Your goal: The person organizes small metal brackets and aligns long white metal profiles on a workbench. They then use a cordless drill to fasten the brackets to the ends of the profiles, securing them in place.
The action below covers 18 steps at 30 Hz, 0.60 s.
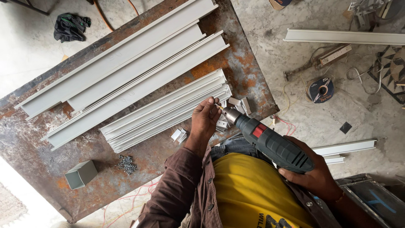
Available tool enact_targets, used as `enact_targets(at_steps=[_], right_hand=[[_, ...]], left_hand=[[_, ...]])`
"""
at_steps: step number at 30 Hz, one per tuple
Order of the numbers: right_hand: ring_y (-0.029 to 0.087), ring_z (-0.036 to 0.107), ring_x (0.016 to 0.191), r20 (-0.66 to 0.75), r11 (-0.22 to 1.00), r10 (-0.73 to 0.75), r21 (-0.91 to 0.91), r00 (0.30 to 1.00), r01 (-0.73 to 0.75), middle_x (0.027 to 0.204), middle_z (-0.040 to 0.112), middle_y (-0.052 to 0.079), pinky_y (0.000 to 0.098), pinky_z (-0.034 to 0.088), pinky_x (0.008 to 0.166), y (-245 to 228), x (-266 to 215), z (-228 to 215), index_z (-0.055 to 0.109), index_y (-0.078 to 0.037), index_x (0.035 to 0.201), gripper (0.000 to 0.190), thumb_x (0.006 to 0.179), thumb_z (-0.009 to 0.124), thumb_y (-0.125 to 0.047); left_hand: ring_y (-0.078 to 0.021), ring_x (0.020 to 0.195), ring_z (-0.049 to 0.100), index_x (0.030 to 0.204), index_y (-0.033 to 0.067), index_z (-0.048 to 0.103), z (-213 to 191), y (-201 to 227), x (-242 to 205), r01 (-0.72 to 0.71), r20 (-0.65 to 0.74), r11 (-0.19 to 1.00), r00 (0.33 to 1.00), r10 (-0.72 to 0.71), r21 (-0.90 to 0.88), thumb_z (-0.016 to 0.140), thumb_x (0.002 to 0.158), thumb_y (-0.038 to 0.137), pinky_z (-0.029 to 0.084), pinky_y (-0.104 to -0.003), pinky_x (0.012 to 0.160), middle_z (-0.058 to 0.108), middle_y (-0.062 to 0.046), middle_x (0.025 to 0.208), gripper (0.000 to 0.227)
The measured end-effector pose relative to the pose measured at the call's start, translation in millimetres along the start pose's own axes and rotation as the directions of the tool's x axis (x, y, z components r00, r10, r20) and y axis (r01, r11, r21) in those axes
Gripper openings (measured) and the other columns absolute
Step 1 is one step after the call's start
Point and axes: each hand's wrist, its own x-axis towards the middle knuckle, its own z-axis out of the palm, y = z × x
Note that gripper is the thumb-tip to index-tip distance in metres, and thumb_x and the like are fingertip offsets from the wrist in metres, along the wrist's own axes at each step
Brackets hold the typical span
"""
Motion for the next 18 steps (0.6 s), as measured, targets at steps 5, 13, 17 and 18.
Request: enact_targets(at_steps=[5, 13, 17, 18], right_hand=[[0.016, 0.067, 0.108, -0.001, 0.999, -0.035, -0.009, 0.999, 0.035, 0.120, 0.071, 0.010, 0.0324, 0.053, 0.093, -1, 2, -2, 0.049, -0.003, 0.145, 0.084, 0.070, 0.083, -0.015], [0.016, 0.066, 0.109, -0.027, 1.000, -0.029, 0.004, 0.999, 0.029, 0.122, 0.071, 0.010, 0.0316, 0.052, 0.095, -7, 2, 5, 0.049, -0.002, 0.145, 0.083, 0.070, 0.083, -0.012], [0.016, 0.069, 0.105, -0.040, 0.998, -0.026, -0.059, 0.999, 0.023, 0.118, 0.073, 0.010, 0.0311, 0.054, 0.093, -10, 4, 9, 0.051, -0.005, 0.144, 0.084, 0.068, 0.085, -0.014], [0.015, 0.069, 0.106, -0.049, 0.990, -0.051, -0.131, 0.997, 0.045, 0.119, 0.073, 0.009, 0.0310, 0.053, 0.093, -11, 6, 9, 0.051, -0.005, 0.143, 0.086, 0.066, 0.087, -0.015]], left_hand=[[-0.0116, 0.085, 0.070, 0.106, 0.0082, 0.069, 6, -6, 5, -0.045, -0.043, 0.999, 0.998, 0.045, 0.002, 0.073, 0.096, 0.021, 0.060, -0.028, 0.074, 0.075, -0.004, 0.099, 0.016], [-0.0126, 0.087, 0.069, 0.105, 0.0055, 0.069, 10, -7, 4, -0.079, -0.010, 0.997, 0.997, 0.079, 0.003, 0.074, 0.096, 0.020, 0.059, -0.027, 0.073, 0.075, -0.007, 0.099, 0.017], [-0.0125, 0.086, 0.070, 0.104, 0.0039, 0.068, 6, -9, 3, -0.092, 0.000, 0.996, 0.996, 0.092, 0.002, 0.071, 0.096, 0.019, 0.061, -0.026, 0.074, 0.073, -0.009, 0.098, 0.017], [-0.0124, 0.083, 0.069, 0.104, 0.0028, 0.068, 7, -10, 4, -0.104, -0.008, 0.995, 0.995, 0.104, 0.005, 0.072, 0.097, 0.019, 0.059, -0.025, 0.072, 0.073, -0.010, 0.098, 0.018]])
